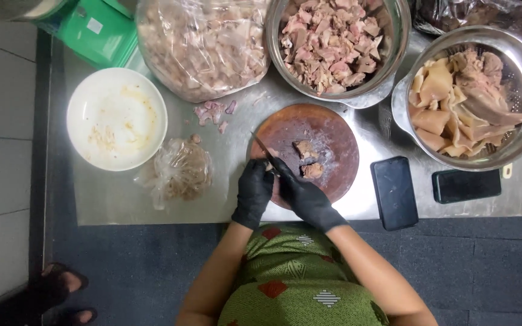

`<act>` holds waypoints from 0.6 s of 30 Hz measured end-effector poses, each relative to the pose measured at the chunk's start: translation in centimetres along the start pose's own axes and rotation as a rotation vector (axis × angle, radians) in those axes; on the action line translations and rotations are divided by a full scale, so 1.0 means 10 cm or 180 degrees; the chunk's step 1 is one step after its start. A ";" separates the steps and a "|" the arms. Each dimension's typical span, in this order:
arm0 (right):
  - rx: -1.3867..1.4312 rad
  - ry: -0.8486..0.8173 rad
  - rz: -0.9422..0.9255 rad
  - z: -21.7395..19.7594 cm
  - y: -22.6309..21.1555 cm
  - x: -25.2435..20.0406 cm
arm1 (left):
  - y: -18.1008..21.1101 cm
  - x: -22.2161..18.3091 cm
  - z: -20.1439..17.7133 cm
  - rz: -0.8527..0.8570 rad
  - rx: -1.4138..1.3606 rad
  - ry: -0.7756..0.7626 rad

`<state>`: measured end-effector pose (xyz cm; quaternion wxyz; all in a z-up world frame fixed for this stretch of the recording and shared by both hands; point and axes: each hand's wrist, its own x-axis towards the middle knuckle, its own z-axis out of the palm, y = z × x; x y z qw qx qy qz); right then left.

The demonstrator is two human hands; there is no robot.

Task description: Cutting cooked meat into smaller pieces on a wooden cutting board using a knife.

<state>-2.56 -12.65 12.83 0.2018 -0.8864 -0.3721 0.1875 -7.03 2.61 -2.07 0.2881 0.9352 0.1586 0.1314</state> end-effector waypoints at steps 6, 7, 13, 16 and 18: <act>0.4182 -0.0289 0.2916 -0.54 -0.08 -0.44 | -0.26 0.31 0.05 -0.0212 0.0147 -0.0190; 0.4193 -0.0276 0.2913 -0.43 0.17 -0.55 | -0.09 0.37 0.02 -0.0197 0.0151 -0.0192; 0.3051 0.0333 0.2023 -0.40 0.59 -0.77 | 0.56 0.38 -0.06 0.0609 0.0446 -0.0504; 0.3668 0.0971 0.2104 -0.66 0.44 -0.75 | 0.38 0.32 0.14 0.0410 -0.0312 -0.0246; 0.3506 0.0899 0.2343 -0.84 0.32 -0.78 | 0.12 0.45 0.17 0.0278 -0.0823 -0.0366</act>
